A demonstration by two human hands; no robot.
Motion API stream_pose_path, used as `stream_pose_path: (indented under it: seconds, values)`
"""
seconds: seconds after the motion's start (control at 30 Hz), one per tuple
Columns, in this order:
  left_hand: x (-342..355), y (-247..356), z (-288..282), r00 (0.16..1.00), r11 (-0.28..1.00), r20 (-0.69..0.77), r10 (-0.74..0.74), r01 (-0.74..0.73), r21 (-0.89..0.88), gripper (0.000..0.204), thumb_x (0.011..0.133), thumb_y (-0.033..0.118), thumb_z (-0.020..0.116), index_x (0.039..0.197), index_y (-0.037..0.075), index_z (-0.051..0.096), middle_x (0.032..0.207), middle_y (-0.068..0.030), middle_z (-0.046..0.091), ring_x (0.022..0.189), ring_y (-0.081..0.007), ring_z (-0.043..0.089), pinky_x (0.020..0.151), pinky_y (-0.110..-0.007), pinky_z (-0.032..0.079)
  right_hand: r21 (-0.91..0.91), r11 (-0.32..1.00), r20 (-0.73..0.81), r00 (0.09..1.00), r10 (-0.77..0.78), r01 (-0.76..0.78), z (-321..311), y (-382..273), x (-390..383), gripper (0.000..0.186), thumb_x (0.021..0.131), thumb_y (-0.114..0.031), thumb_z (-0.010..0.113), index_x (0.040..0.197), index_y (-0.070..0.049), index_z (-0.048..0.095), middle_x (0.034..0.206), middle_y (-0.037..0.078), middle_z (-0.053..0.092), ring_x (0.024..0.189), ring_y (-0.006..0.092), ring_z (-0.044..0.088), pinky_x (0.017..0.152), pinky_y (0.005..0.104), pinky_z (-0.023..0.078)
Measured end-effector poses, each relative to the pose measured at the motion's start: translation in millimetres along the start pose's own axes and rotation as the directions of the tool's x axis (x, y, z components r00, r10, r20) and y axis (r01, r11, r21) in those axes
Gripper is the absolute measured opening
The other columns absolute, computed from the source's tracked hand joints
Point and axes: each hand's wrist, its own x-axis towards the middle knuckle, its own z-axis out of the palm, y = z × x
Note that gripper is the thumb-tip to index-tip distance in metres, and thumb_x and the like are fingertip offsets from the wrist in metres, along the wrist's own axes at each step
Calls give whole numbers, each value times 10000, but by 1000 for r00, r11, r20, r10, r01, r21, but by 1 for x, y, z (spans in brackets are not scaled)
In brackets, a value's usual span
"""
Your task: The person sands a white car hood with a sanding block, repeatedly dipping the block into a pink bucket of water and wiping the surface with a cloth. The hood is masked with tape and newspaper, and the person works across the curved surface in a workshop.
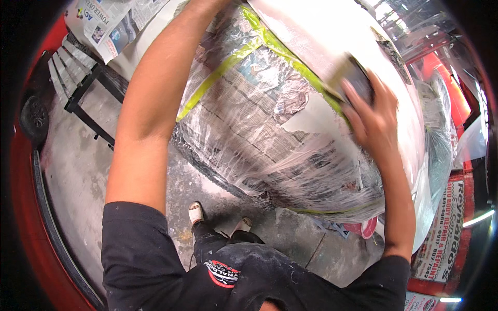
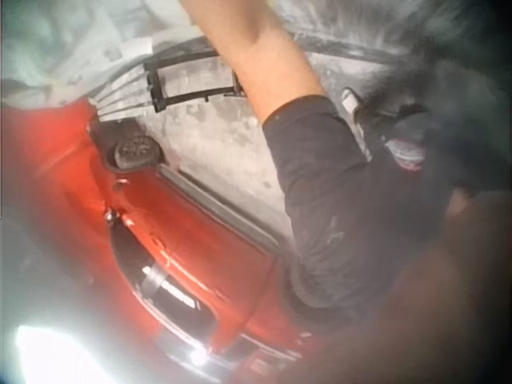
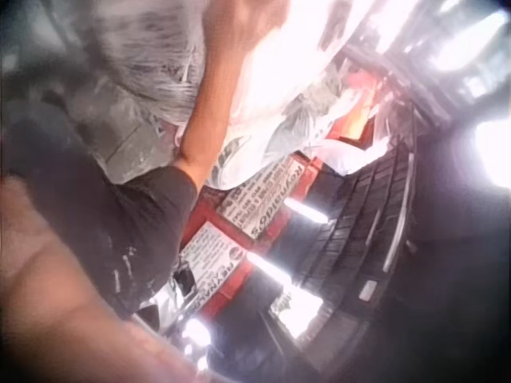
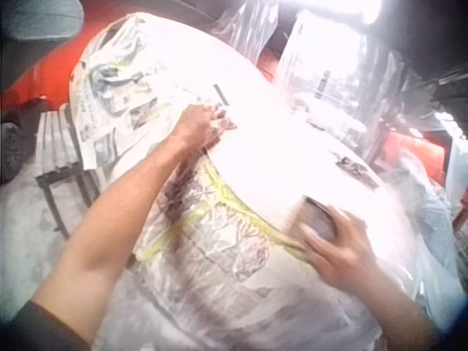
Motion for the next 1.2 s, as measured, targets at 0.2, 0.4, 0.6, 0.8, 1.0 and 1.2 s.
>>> stream_pose_path:
  seconds: [0.2, 0.4, 0.6, 0.8, 1.0, 1.2]
  values:
    - [1, 24, -4, 991, 987, -74, -109, 99, -125, 184, 900, 243, 668, 958, 131, 801, 1022, -143, 744, 944, -353, 696, 839, -458, 556, 3, 1000, 40, 999, 18, -18, -18, 19, -52, 491, 793, -196, 808, 1278, -182, 737, 1489, 258, 497, 1318, 432, 508, 1085, 510, 418]
    - [14, 34, 2, 951, 712, 94, -294, 284, -642, 238, 906, 161, 600, 978, 40, 792, 1022, -164, 758, 987, -325, 706, 872, -427, 556, 15, 999, -87, 995, 52, -51, 39, -30, 128, 393, 982, -247, 608, 1328, -77, 679, 1230, 232, 673, 1140, 350, 638, 1006, 424, 503]
    - [5, 71, -46, 921, 785, 61, -385, 361, -504, 197, 903, 134, 635, 919, 17, 793, 1002, -164, 741, 921, -327, 692, 847, -424, 542, -2, 1000, -98, 995, 31, -31, -2, 22, -74, 505, 815, -218, 823, 1298, -284, 691, 1419, 190, 544, 1248, 356, 582, 1050, 510, 490]
    - [8, 54, -22, 991, 980, -71, -118, 104, -169, 179, 894, 121, 645, 884, -12, 765, 957, -197, 718, 916, -379, 658, 876, -457, 529, -8, 998, -69, 996, 65, -65, -16, 37, -85, 562, 779, -246, 862, 1314, -288, 691, 1421, 214, 539, 1277, 370, 557, 1068, 493, 470]
    - [19, -5, 15, 978, 980, 79, 194, -196, 19, 330, 1024, 119, 533, 1274, 201, 733, 1237, -67, 721, 1138, -261, 669, 996, -371, 525, -127, 985, -193, 977, 94, -120, 52, -15, 88, 354, 944, -385, 683, 1265, -241, 720, 1259, 199, 632, 1102, 390, 676, 988, 525, 535]
    - [1, -24, 10, 956, 969, 167, -242, 247, -5, 348, 1089, 330, 482, 1310, 214, 724, 1288, -75, 705, 1203, -234, 642, 1049, -339, 463, -20, 964, -202, 945, 257, -266, -19, 38, -153, 501, 812, -244, 832, 1296, -258, 705, 1383, 200, 567, 1279, 350, 540, 1060, 484, 469]
